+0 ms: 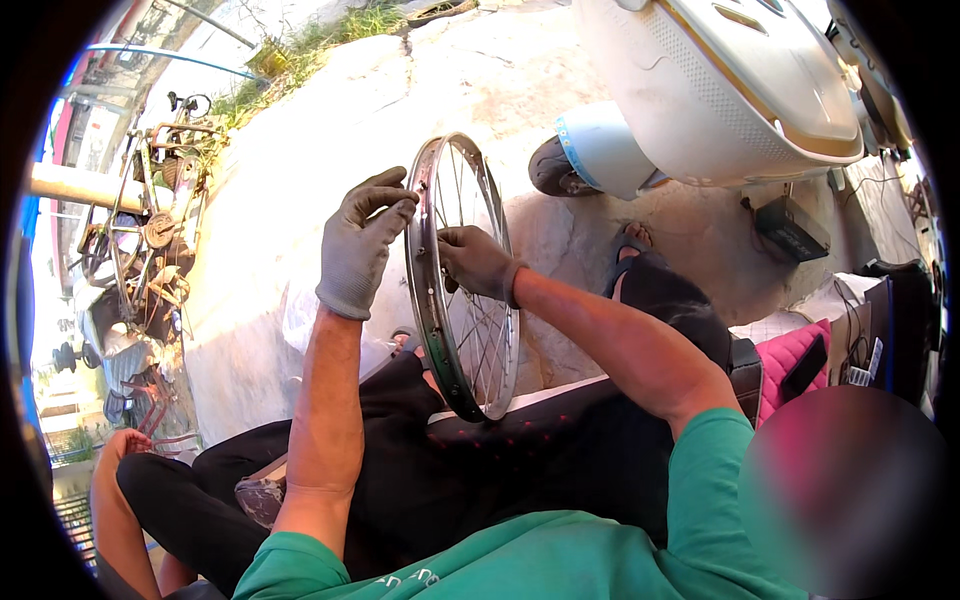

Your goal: The person sits on the ground and repeatedly inserts small metal pieces into the rim of a bicycle wheel, rotating the wheel to access different sections. The person handles the wheel and metal pieces by hand throughout the process.

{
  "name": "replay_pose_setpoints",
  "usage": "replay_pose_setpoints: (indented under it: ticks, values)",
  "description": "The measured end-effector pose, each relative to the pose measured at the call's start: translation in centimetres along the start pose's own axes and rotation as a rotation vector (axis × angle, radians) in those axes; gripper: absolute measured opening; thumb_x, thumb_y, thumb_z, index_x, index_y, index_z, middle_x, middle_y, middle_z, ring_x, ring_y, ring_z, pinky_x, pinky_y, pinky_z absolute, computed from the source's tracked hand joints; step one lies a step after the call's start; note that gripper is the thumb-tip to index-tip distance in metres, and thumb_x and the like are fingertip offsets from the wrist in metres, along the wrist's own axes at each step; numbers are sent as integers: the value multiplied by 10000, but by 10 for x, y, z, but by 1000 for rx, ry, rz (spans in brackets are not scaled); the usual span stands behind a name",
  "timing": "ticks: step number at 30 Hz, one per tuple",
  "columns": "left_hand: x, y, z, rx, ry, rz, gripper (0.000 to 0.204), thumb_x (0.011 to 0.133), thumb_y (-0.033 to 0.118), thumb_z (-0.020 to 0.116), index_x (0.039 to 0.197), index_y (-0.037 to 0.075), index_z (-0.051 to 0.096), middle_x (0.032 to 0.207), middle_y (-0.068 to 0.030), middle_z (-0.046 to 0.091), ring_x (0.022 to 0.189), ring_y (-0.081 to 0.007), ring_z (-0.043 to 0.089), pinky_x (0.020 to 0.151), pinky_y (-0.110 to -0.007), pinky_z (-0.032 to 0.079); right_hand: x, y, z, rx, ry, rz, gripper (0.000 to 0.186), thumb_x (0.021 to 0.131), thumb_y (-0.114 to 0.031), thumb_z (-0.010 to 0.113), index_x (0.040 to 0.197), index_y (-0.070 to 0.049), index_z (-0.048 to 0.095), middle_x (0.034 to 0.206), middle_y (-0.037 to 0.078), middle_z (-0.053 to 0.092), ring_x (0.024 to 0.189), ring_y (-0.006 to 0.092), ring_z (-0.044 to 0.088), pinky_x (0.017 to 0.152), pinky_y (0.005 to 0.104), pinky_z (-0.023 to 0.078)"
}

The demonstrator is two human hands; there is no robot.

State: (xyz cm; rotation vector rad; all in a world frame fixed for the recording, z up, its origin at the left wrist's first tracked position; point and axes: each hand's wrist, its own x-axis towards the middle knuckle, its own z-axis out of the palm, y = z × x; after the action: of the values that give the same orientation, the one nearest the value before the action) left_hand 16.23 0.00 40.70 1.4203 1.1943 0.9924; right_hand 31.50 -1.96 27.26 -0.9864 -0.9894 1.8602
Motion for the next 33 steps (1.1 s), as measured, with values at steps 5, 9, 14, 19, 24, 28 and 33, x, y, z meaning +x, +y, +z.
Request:
replay_pose_setpoints:
  ticks: [5,9,14,19,24,28,33]
  values:
    - [6,-15,1,158,-16,115,144,964,13,715,1094,-42,743,1429,-142,587,1114,-194,702,923,-305,617,-4,-21,1,-121,5,-2,400,1109,-351,533,1043,0,714,776,16,664,612,103,626,561,271,528]
    - [5,-9,4,501,15,248,159,938,18,713,1086,-25,750,1433,-158,596,1059,-206,721,886,-307,621,-2,-27,0,-167,-8,-50,381,1106,-339,541,1059,-1,711,790,20,670,631,101,631,580,279,537]
    - [-1,-6,11,575,74,276,184,929,57,700,1093,-8,750,1238,-163,704,929,-230,752,833,-340,607,-2,-38,-5,24,-38,-70,301,1089,-283,588,1146,-11,700,888,28,709,727,104,662,673,285,569]
    - [-9,0,16,718,97,341,204,936,75,679,1115,14,753,1122,-168,733,891,-244,755,821,-351,601,-7,-41,-23,269,-64,-174,274,1063,-201,631,1259,-12,666,1028,57,738,850,125,698,792,297,591]
    - [-9,11,18,666,54,245,210,937,99,677,1115,34,767,1028,-157,750,845,-253,754,797,-357,601,-15,-26,-24,442,-73,-226,284,1051,-169,649,1284,-7,649,1113,100,738,961,190,727,875,361,600]
    - [-14,9,18,671,58,248,164,936,188,698,1047,100,782,993,-138,737,836,-306,735,765,-407,587,-17,-23,-25,441,-121,-249,295,1051,-174,656,1297,-11,648,1160,97,735,1019,198,727,918,377,599]
    - [-15,8,5,599,-13,190,164,935,179,705,1035,83,792,1000,-139,736,827,-302,735,767,-395,590,-18,-25,-18,437,-168,-220,318,1049,-184,664,1318,-16,646,1198,98,729,1071,203,719,962,388,593]
